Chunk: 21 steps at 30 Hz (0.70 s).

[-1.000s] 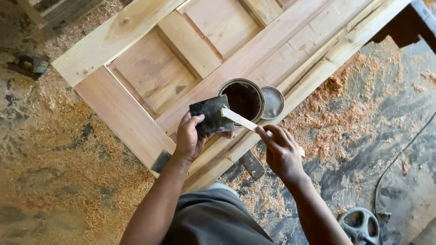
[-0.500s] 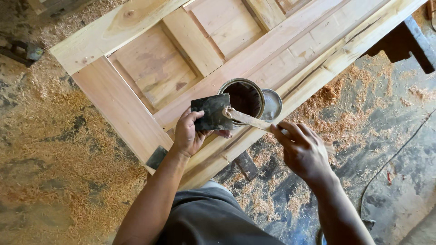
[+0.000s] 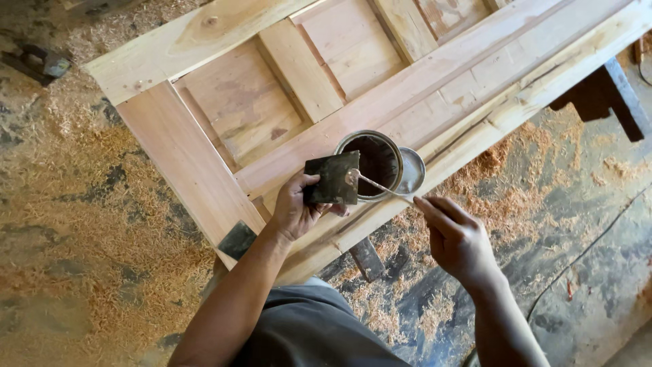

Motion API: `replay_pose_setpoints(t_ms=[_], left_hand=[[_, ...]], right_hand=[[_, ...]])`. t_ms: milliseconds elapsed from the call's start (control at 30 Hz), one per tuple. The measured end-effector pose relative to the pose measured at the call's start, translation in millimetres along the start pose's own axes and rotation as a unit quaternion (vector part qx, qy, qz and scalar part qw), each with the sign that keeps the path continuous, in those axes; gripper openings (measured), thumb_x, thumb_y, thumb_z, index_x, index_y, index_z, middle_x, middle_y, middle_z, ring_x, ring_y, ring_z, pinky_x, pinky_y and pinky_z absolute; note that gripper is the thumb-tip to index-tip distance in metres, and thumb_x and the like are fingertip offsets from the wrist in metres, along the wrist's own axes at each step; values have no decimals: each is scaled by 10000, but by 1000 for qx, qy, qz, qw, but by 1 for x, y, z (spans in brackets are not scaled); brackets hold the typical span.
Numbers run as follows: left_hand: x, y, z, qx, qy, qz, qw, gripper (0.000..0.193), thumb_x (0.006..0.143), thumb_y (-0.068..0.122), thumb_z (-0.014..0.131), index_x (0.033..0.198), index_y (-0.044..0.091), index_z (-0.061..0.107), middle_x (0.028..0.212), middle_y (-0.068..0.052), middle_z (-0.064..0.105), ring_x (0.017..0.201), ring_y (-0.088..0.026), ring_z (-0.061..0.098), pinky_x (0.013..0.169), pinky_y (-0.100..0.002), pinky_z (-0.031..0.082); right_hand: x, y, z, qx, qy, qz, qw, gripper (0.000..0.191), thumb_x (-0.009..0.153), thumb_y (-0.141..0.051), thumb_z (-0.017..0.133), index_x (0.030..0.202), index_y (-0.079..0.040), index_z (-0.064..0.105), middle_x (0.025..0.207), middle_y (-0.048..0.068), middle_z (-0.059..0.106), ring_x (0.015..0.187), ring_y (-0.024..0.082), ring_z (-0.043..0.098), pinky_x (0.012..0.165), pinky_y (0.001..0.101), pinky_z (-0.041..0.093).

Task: The person applies wood filler to a wooden paneled door lying on sawhorses. They scoop filler from a can with a putty knife, spread it over holes and defects on the door surface, and scrape excess filler off the blade between applications.

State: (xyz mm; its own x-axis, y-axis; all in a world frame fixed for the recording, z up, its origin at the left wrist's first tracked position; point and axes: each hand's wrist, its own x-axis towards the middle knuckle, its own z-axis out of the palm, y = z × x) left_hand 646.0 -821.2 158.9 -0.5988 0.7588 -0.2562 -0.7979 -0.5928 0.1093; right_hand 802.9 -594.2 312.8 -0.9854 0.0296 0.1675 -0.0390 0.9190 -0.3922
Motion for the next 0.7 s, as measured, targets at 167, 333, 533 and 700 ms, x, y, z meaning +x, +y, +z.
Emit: replay_pose_setpoints(t_ms=[167, 333, 533, 700], left_hand=[[1, 11, -3, 25, 47, -1, 999, 298, 963, 93, 467, 1211, -63, 520, 1038, -220, 691, 825, -291, 749, 688, -375, 653], [4, 21, -14, 62, 85, 34, 994, 323, 928, 64, 484, 1237, -12, 540, 1033, -145, 704, 825, -228, 728, 675, -323, 624], [-1, 19, -40, 159, 112, 81, 978, 320, 939, 51, 532, 1256, 59, 570, 980, -65, 680, 722, -155, 654, 550, -277, 527], [-14, 17, -36, 183, 133, 79, 971, 304, 947, 59, 539, 1246, 56, 594, 987, -60, 681, 738, -157, 658, 575, -287, 525]], right_hand=[[-1, 2, 2, 18, -31, 21, 999, 277, 932, 18, 596, 1167, -25, 735, 1035, 145, 761, 746, 227, 753, 602, 319, 619], [9, 25, 7, -11, -79, 92, 993, 257, 973, -16, 596, 1176, -51, 748, 951, 114, 742, 617, 189, 685, 508, 301, 570], [53, 75, 69, -232, -243, 70, 939, 199, 1026, -21, 550, 1012, 9, 746, 991, 194, 730, 553, 125, 671, 384, 253, 534], [103, 84, 158, -243, -326, 30, 913, 185, 970, -21, 559, 977, -25, 744, 935, 170, 729, 576, 161, 675, 437, 304, 540]])
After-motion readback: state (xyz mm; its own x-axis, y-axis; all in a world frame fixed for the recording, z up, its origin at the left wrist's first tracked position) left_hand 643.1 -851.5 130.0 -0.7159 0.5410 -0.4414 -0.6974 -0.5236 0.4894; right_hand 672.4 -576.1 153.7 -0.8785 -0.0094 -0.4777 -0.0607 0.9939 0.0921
